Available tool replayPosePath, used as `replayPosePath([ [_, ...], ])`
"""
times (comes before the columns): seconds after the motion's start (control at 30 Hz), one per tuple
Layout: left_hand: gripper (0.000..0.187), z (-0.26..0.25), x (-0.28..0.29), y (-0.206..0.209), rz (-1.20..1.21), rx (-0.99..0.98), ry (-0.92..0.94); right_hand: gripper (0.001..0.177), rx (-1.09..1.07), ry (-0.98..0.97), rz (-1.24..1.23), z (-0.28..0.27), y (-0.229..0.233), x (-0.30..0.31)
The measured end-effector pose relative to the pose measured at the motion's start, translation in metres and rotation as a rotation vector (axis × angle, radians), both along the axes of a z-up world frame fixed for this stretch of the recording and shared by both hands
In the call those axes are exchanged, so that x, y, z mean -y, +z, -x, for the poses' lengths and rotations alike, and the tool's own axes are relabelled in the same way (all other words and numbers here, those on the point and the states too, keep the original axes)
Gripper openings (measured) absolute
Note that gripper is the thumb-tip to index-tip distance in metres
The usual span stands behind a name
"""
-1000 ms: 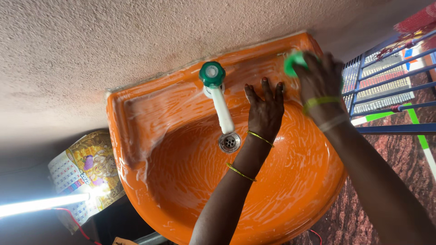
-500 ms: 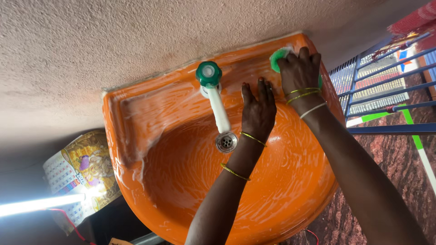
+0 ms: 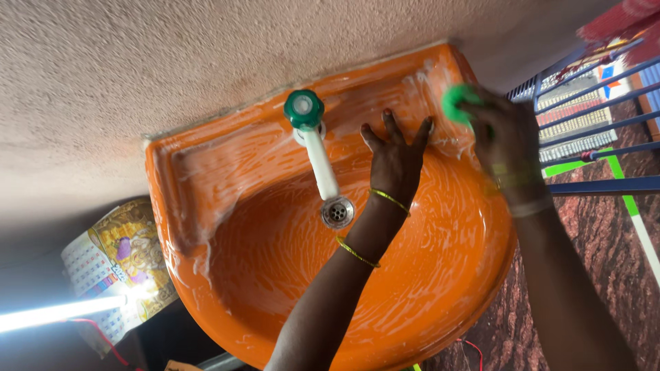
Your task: The person scrubs an orange wall-mounted sink using a green sponge. They repeatedly wipe the basin, rim, and faucet area with soapy water, moving the sponge in circular and back-and-forth motions throughout the clip.
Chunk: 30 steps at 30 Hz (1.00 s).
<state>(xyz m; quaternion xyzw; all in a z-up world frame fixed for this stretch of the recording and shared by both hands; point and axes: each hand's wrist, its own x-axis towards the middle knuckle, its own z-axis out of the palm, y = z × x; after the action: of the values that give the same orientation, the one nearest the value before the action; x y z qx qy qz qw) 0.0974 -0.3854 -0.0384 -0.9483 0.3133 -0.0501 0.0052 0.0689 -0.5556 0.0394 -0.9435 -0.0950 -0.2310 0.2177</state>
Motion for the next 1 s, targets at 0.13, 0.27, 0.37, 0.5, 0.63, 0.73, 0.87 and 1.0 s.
replayPosePath([
  [0.13,0.067,-0.003,0.0,0.003,-0.093,-0.028,0.0,0.026,-0.082,-0.006,0.099,-0.042,0.006,0.002],
  [0.27,0.065,-0.003,-0.003,0.011,-0.105,-0.089,0.021,0.03,-0.257,0.018,0.039,0.004,0.006,0.01],
  [0.37,0.066,-0.002,-0.004,0.013,-0.134,-0.076,0.022,0.038,-0.352,-0.085,0.106,0.034,0.004,0.009],
  [0.5,0.067,-0.003,-0.003,0.01,-0.137,-0.064,0.013,0.034,-0.139,-0.013,0.191,-0.013,-0.001,-0.001],
  [0.63,0.066,-0.002,-0.001,0.004,-0.124,-0.065,0.014,0.036,-0.062,-0.097,0.227,-0.06,-0.015,-0.004],
  [0.73,0.063,-0.004,-0.002,0.005,-0.11,-0.066,0.017,0.028,-0.049,-0.12,0.218,-0.05,-0.02,0.001],
  [0.87,0.063,-0.003,-0.002,-0.001,-0.102,-0.057,0.015,0.037,-0.174,-0.31,0.149,-0.031,-0.032,-0.005],
  [1.0,0.047,-0.001,-0.007,-0.015,0.045,-0.015,-0.01,0.03,0.082,-0.193,0.364,-0.073,-0.055,-0.046],
])
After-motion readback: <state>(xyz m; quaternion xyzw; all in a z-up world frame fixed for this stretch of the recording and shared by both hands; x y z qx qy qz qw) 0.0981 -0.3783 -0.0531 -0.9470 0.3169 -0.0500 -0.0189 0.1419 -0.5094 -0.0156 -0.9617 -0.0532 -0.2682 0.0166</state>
